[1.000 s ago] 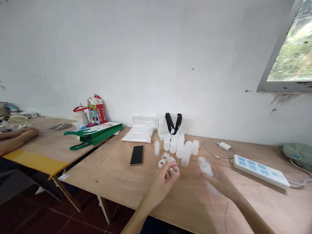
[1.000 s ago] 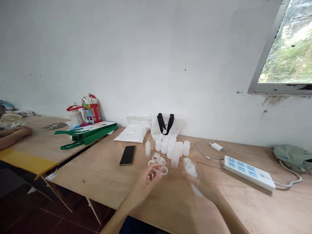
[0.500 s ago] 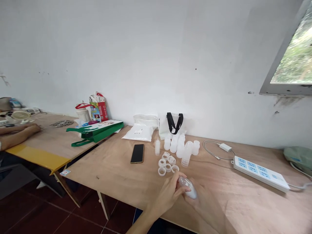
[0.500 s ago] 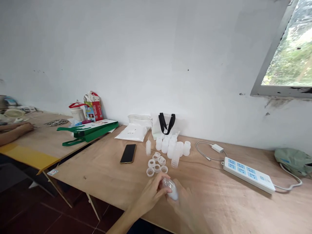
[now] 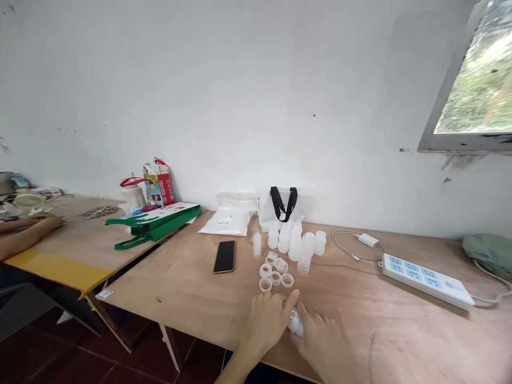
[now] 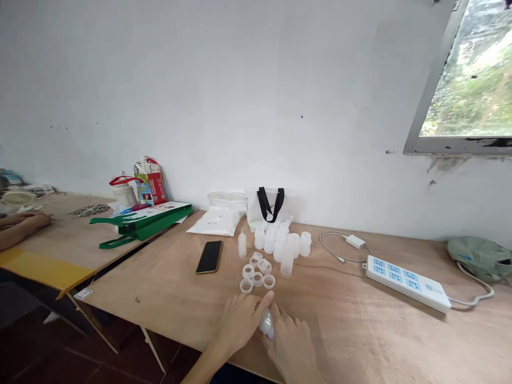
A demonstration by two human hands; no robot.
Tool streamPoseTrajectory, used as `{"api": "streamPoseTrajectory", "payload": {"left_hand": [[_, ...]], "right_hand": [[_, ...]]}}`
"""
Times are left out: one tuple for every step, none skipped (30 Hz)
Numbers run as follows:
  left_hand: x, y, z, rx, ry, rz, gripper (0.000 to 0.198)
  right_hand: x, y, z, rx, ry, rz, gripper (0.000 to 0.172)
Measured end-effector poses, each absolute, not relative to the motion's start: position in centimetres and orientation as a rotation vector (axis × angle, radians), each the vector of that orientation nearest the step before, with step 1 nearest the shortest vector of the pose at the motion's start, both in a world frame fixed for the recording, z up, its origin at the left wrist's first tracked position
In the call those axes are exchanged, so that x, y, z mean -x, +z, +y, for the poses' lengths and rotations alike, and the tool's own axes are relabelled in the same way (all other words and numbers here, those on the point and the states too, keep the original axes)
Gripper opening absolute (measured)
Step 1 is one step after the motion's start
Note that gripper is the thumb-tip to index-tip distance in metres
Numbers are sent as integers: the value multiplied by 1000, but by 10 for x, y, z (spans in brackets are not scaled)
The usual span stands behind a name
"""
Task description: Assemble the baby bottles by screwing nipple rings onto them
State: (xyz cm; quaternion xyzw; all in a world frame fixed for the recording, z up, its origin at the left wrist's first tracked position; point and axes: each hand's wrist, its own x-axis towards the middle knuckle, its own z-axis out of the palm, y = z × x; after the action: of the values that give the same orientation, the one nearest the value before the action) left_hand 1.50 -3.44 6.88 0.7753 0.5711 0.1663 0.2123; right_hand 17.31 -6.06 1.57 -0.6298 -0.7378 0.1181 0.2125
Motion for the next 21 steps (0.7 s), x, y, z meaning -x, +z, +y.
{"api": "streamPoseTrajectory", "payload": {"left_hand": [[-13,73,-37,-2139,479,1524,60],[-10,78,-40,-2137,506,1430,53],[-7,82,-42,-2140,538,1320,45],[-3,86,-44,-2140,564,1210,39],[0,89,-44,-2129,575,1112,37],[3,92,-44,-2106,574,1032,38],[5,93,-43,-2073,570,962,38],[7,93,-41,-2032,570,899,39],[8,93,-39,-1985,576,844,41],[9,92,-37,-1944,587,804,41],[8,90,-35,-1917,603,784,41],[7,88,-34,-1906,625,791,39],[5,86,-33,-1911,653,825,36],[3,84,-33,-1925,689,882,34],[0,82,-33,-1939,734,947,32],[-3,80,-34,-1944,783,1004,32],[-6,78,-34,-1932,832,1043,34],[-9,76,-35,-1902,880,1061,36],[-12,75,-35,-1859,919,1059,38],[-14,74,-36,-1810,949,1043,40],[-15,73,-36,-1763,967,1019,40]], "right_hand": [[-173,20,-61,1783,374,-2032,31],[-174,27,-62,1786,455,-2014,27],[-176,34,-62,1760,567,-1989,23],[-178,41,-63,1687,703,-1961,20],[-182,48,-64,1561,857,-1919,18],[-185,54,-66,1432,1021,-1867,18],[-188,58,-67,1314,1183,-1804,19],[-190,61,-68,1226,1339,-1737,22],[-192,62,-68,1173,1480,-1674,27],[-193,61,-68,1141,1595,-1615,32],[-193,60,-68,1127,1671,-1573,34],[-191,59,-68,1132,1688,-1556,32],[-190,58,-67,1149,1643,-1568,27],[-187,57,-67,1174,1546,-1603,22],[-185,56,-66,1201,1416,-1650,16],[-183,56,-65,1229,1279,-1700,13],[-181,56,-64,1257,1158,-1740,14],[-180,55,-63,1284,1070,-1766,16],[-181,55,-63,1311,1012,-1780,19],[-182,54,-63,1327,980,-1803,21],[-183,53,-62,1327,965,-1834,22]]}}
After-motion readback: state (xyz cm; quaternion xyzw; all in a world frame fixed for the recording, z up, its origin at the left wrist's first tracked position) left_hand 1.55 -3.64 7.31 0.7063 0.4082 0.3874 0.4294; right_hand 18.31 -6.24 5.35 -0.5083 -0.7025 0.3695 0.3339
